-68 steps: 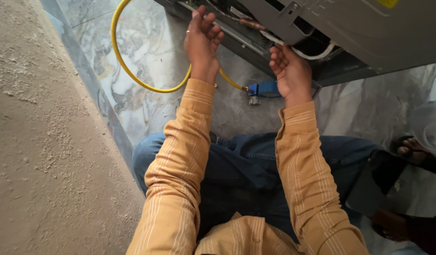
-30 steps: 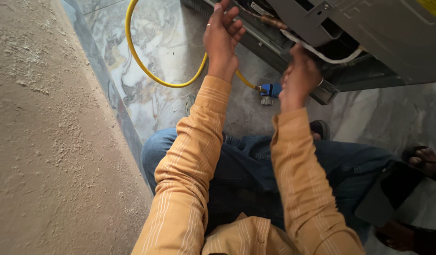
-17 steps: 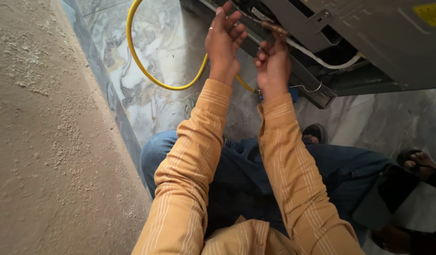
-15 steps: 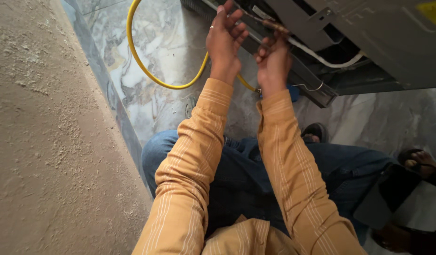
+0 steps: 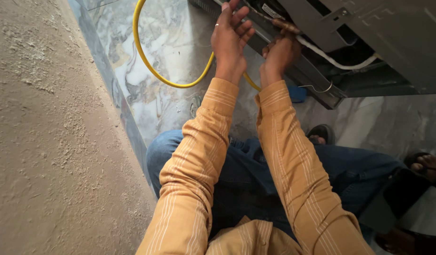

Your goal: The person sits on the floor and connects a yellow hose from a blue pressure gauge to a valve on the bottom of an air conditioning unit. They manipulate the hose and gauge, adjusting the connection and observing the gauge throughout the process.

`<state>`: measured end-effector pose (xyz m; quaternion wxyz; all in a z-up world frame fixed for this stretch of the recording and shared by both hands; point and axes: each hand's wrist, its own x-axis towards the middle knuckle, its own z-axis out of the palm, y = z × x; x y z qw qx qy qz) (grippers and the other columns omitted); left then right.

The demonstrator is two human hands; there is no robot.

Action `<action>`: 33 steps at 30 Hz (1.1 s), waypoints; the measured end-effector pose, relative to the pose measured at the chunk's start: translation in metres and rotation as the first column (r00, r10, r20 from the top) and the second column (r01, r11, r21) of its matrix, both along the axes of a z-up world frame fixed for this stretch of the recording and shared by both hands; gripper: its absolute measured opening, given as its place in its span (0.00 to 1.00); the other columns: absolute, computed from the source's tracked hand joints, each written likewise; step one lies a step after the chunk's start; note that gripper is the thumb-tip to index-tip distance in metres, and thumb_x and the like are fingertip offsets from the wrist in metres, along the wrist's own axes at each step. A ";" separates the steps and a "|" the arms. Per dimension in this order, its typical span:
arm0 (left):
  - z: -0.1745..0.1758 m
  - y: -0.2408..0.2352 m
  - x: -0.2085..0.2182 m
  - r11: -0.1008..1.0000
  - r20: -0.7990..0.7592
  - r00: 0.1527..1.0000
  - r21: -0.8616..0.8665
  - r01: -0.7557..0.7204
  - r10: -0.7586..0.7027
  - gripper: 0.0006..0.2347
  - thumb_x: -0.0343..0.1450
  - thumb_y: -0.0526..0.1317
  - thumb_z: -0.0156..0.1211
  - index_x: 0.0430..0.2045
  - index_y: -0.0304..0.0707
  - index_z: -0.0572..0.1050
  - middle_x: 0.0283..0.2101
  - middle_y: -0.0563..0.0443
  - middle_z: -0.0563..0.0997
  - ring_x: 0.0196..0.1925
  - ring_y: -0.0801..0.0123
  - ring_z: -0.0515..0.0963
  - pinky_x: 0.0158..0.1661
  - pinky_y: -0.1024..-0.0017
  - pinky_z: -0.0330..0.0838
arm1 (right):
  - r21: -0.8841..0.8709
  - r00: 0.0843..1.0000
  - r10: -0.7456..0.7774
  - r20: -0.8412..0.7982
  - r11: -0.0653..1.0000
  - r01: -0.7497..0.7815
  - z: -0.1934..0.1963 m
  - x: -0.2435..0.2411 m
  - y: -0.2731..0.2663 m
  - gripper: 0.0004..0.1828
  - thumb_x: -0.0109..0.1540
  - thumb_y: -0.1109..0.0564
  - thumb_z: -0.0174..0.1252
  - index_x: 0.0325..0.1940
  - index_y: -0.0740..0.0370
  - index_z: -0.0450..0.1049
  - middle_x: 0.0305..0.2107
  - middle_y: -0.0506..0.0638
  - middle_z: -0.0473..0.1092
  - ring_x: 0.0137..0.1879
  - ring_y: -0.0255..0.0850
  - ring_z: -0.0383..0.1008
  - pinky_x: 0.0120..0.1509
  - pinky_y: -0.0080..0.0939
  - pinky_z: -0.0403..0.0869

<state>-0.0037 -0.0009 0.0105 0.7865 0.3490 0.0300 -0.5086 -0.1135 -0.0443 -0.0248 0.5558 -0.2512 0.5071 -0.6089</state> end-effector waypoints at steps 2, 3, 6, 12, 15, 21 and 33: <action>-0.001 -0.002 0.000 1.000 -0.013 1.000 0.000 -0.005 0.005 0.16 0.77 0.49 0.53 0.50 0.37 0.76 0.40 0.49 0.82 0.33 0.71 0.77 0.37 0.68 0.76 | 0.010 1.000 -0.018 0.021 1.000 0.018 0.000 -0.001 -0.002 0.14 0.68 0.57 0.47 0.31 0.65 0.71 0.16 0.45 0.60 0.16 0.32 0.53 0.18 0.36 0.54; -0.001 -0.002 0.000 1.000 -0.019 1.000 0.000 -0.007 0.007 0.16 0.77 0.49 0.53 0.49 0.37 0.76 0.39 0.49 0.82 0.33 0.71 0.77 0.36 0.68 0.76 | 0.016 0.999 -0.027 0.032 1.000 0.027 0.000 -0.002 -0.003 0.13 0.68 0.58 0.48 0.31 0.65 0.70 0.16 0.46 0.60 0.16 0.32 0.53 0.17 0.37 0.53; -0.003 -0.004 -0.001 1.000 -0.014 1.000 0.002 -0.010 0.010 0.16 0.77 0.49 0.52 0.50 0.38 0.76 0.39 0.49 0.82 0.32 0.71 0.78 0.36 0.69 0.76 | 0.031 0.999 -0.041 -0.012 0.999 0.042 0.005 -0.001 -0.003 0.13 0.67 0.58 0.48 0.32 0.67 0.70 0.16 0.48 0.62 0.16 0.33 0.54 0.17 0.37 0.54; -0.007 -0.005 -0.001 1.000 -0.035 0.999 0.000 -0.020 0.020 0.16 0.76 0.50 0.54 0.47 0.37 0.75 0.39 0.49 0.82 0.33 0.71 0.78 0.36 0.67 0.76 | 0.107 0.994 -0.085 0.065 0.991 0.078 0.019 0.004 -0.007 0.19 0.63 0.59 0.41 0.32 0.72 0.77 0.17 0.48 0.64 0.14 0.31 0.53 0.15 0.34 0.50; -0.006 -0.007 0.000 1.000 -0.034 0.999 0.001 -0.022 0.022 0.16 0.76 0.50 0.54 0.47 0.36 0.76 0.39 0.49 0.82 0.32 0.70 0.78 0.36 0.67 0.76 | 0.152 0.986 -0.161 0.033 0.976 0.154 0.021 0.006 -0.009 0.15 0.64 0.60 0.43 0.31 0.70 0.73 0.16 0.50 0.63 0.14 0.34 0.55 0.15 0.36 0.52; -0.007 -0.006 0.000 1.000 -0.032 0.999 -0.008 -0.018 0.017 0.16 0.76 0.50 0.53 0.48 0.36 0.75 0.39 0.49 0.82 0.32 0.70 0.78 0.36 0.68 0.76 | -0.073 0.995 -0.021 -0.099 0.997 0.013 0.007 0.005 0.006 0.19 0.70 0.54 0.47 0.36 0.70 0.78 0.17 0.46 0.60 0.17 0.30 0.53 0.19 0.34 0.52; -0.006 -0.010 0.002 1.000 -0.034 0.999 0.006 -0.011 0.011 0.15 0.77 0.48 0.53 0.47 0.36 0.75 0.39 0.48 0.83 0.32 0.71 0.78 0.36 0.69 0.76 | 0.023 0.967 0.041 0.250 0.999 -0.049 -0.029 -0.018 0.011 0.19 0.73 0.48 0.41 0.56 0.63 0.69 0.23 0.46 0.61 0.26 0.35 0.59 0.30 0.40 0.64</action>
